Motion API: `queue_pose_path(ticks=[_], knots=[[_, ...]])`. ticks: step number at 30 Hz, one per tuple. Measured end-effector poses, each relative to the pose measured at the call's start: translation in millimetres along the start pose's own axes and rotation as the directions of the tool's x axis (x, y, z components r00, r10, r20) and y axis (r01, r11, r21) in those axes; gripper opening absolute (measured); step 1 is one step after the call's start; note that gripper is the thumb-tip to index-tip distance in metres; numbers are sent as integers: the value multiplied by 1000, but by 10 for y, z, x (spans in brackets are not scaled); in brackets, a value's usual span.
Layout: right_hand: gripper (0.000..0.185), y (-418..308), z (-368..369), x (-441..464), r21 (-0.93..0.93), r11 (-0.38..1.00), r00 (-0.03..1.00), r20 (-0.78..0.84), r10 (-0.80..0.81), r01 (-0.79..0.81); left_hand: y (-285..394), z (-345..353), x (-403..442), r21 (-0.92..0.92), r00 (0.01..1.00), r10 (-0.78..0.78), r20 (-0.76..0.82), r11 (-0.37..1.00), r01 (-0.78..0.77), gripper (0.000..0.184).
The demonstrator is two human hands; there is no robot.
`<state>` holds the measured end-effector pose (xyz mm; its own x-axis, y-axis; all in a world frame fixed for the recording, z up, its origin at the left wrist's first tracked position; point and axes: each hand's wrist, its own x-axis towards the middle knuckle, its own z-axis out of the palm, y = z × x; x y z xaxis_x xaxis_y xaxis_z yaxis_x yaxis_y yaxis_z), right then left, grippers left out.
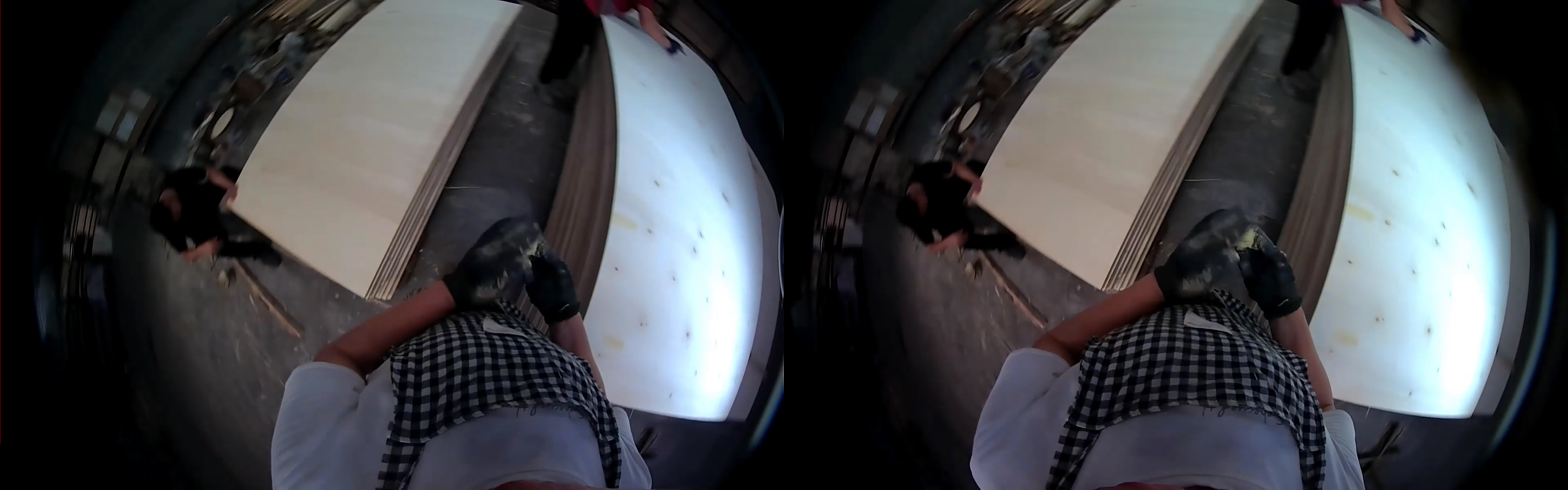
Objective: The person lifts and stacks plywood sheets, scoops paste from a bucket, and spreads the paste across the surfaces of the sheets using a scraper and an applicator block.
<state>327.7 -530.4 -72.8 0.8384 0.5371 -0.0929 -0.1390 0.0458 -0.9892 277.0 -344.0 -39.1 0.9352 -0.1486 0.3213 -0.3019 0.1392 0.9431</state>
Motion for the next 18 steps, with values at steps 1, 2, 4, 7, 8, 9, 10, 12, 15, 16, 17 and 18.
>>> queue_pose_path(ticks=[1,2,4,7,8,9,10,12,15,16,17,18], knots=[[27,-103,55,15,-264,957,993,24,-116,118,25,48,-52,-239,982,-121,-148,967,83,54],[27,-215,113,30,-487,845,972,46,-229,223,99,96,-52,-477,930,-256,-262,872,106,55],[27,-506,330,69,-639,578,833,192,-519,508,292,33,-168,-781,827,-427,-366,625,-23,57],[26,-656,444,447,-554,419,666,380,-642,719,206,-215,-113,-854,794,-420,-439,471,-223,54],[26,-687,520,501,-515,405,635,425,-645,756,237,-235,-185,-879,798,-392,-457,338,-337,50],[25,-539,489,515,-421,664,786,338,-517,618,196,-209,-245,-881,802,-364,-474,196,-431,46],[24,-410,423,544,-411,724,828,359,-430,555,131,-158,-302,-864,806,-337,-487,51,-501,43],[21,-519,498,646,-493,666,814,476,-332,560,285,-105,-396,-819,795,-300,-527,428,-382,43],[18,-680,715,747,-574,573,767,620,-162,585,639,-252,-419,-456,766,-168,-620,872,-178,40],[17,-650,750,726,-594,577,762,643,-80,561,665,-249,-479,-287,759,-119,-640,954,-92,39],[19,-589,742,701,-584,607,766,640,-64,539,668,-230,-532,-103,755,-73,-652,995,6,38],[20,-495,692,682,-569,641,769,637,-53,515,615,-237,-590,-262,725,-171,-668,965,-13,38]])
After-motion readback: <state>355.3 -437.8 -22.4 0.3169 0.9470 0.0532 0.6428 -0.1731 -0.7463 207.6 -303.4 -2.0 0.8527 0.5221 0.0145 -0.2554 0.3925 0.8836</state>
